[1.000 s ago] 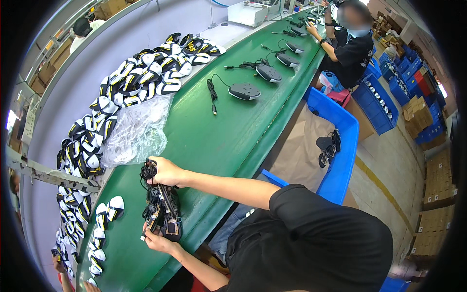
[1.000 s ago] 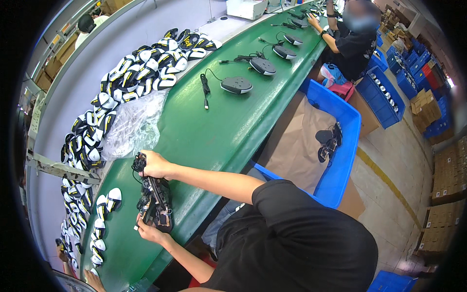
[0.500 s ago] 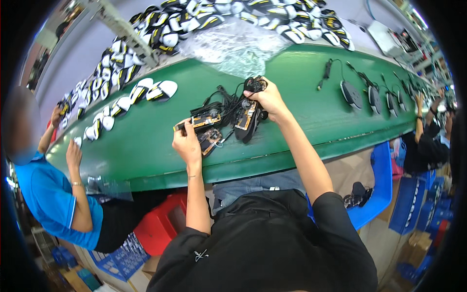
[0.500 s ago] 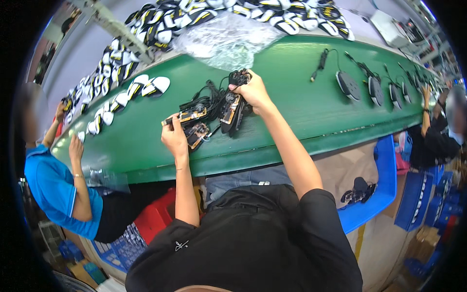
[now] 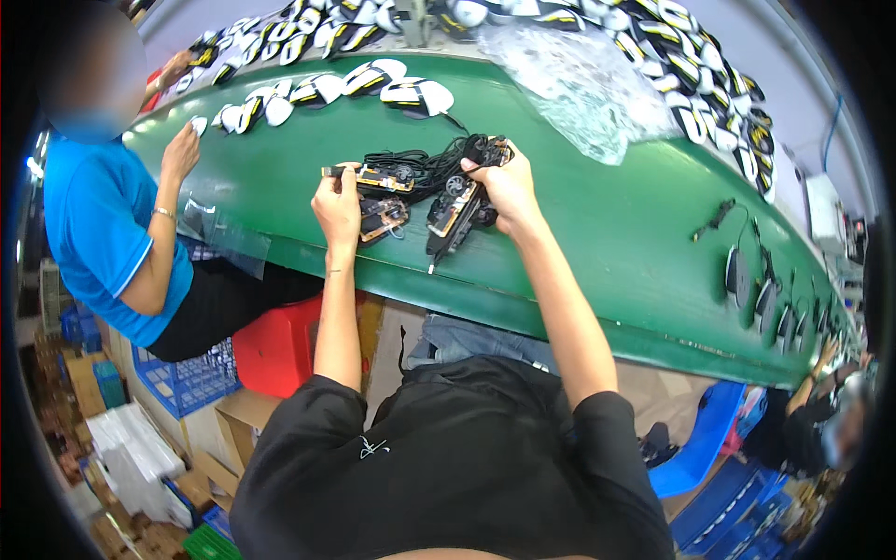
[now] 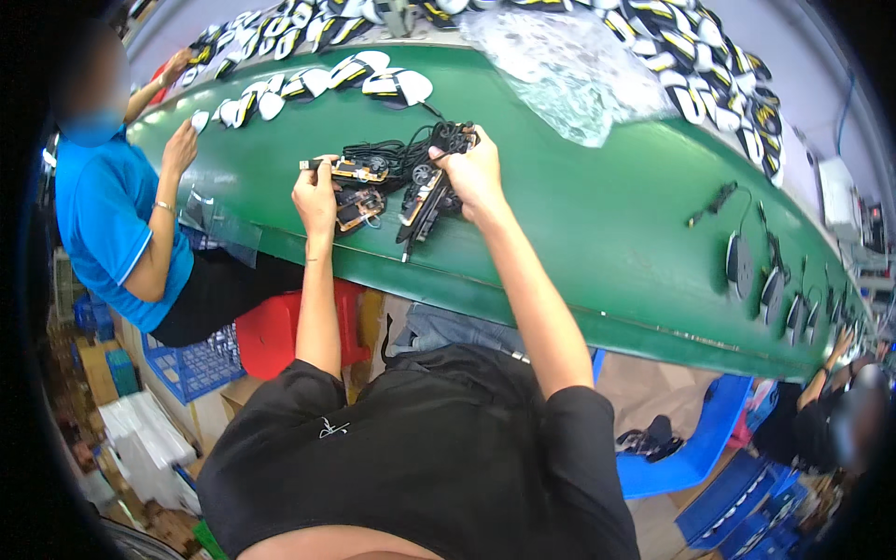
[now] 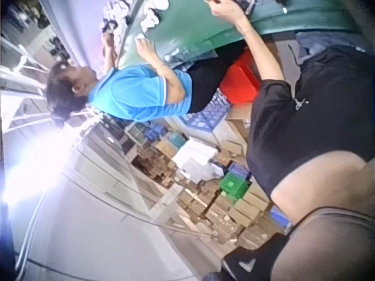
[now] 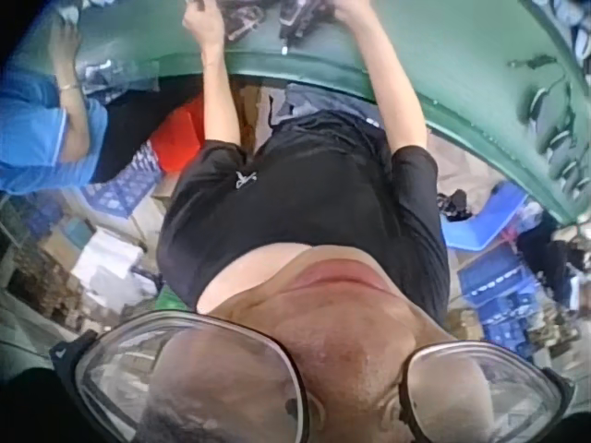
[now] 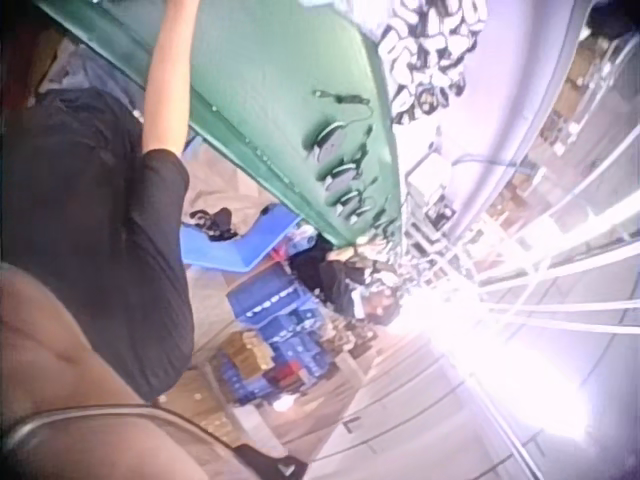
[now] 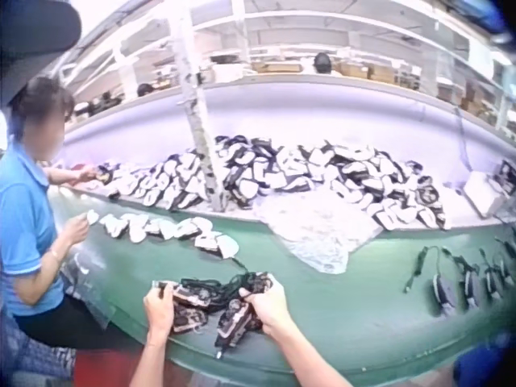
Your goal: The person assembles computer mice by hand, fitting circuit boards and electronic components into mouse shells.
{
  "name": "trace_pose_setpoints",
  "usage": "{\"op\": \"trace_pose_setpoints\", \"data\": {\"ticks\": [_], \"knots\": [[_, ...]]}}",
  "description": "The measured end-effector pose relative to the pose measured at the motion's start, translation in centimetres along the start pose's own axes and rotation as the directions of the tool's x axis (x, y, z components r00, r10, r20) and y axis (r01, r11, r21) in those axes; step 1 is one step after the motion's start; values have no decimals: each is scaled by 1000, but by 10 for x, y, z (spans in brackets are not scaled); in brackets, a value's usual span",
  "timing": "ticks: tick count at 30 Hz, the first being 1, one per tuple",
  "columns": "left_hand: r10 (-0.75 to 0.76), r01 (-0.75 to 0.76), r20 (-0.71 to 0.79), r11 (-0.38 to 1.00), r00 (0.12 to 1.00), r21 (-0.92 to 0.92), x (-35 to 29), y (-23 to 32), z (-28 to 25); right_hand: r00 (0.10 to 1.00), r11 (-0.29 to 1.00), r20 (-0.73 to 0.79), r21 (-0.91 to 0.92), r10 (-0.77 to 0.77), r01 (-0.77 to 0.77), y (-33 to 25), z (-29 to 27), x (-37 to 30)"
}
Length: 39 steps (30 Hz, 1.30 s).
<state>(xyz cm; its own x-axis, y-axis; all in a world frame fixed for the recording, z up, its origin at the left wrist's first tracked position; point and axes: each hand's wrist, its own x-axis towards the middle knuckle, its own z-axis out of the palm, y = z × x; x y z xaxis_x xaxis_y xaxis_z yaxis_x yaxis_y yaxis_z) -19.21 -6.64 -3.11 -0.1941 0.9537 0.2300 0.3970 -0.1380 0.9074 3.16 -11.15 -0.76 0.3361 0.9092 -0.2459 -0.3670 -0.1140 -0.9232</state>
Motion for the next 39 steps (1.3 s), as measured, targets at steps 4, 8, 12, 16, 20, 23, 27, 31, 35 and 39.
{"op": "trace_pose_setpoints", "data": {"ticks": [4,8,12,16,20,23,27,31,35,39], "knots": [[-29,30,-24,999,999,36,24,-13,-24,1000,999,30,-38,1,0,15,34,2],[-46,48,-74,998,996,38,46,-31,-47,996,985,83,-172,11,4,23,71,10],[-105,106,-14,989,994,107,87,-45,-66,994,978,103,-209,30,-7,34,107,26],[-161,134,101,964,982,231,136,-55,-80,989,992,134,-118,68,-52,46,138,41],[-111,99,18,937,994,335,169,-68,-87,969,992,223,-95,104,-85,56,172,64],[-117,129,-60,951,991,280,179,-77,-92,975,980,214,-200,57,-14,61,204,77],[29,82,-272,918,962,387,143,-53,-88,973,929,230,-356,-19,102,70,216,94],[135,-109,-78,956,988,274,58,7,-80,873,763,487,-570,15,304,32,192,89],[206,-217,69,935,976,282,8,1,-62,788,419,597,-761,153,495,-16,154,92],[262,-282,104,907,959,312,-4,-13,-57,828,370,465,-863,314,344,-45,121,67]]}}
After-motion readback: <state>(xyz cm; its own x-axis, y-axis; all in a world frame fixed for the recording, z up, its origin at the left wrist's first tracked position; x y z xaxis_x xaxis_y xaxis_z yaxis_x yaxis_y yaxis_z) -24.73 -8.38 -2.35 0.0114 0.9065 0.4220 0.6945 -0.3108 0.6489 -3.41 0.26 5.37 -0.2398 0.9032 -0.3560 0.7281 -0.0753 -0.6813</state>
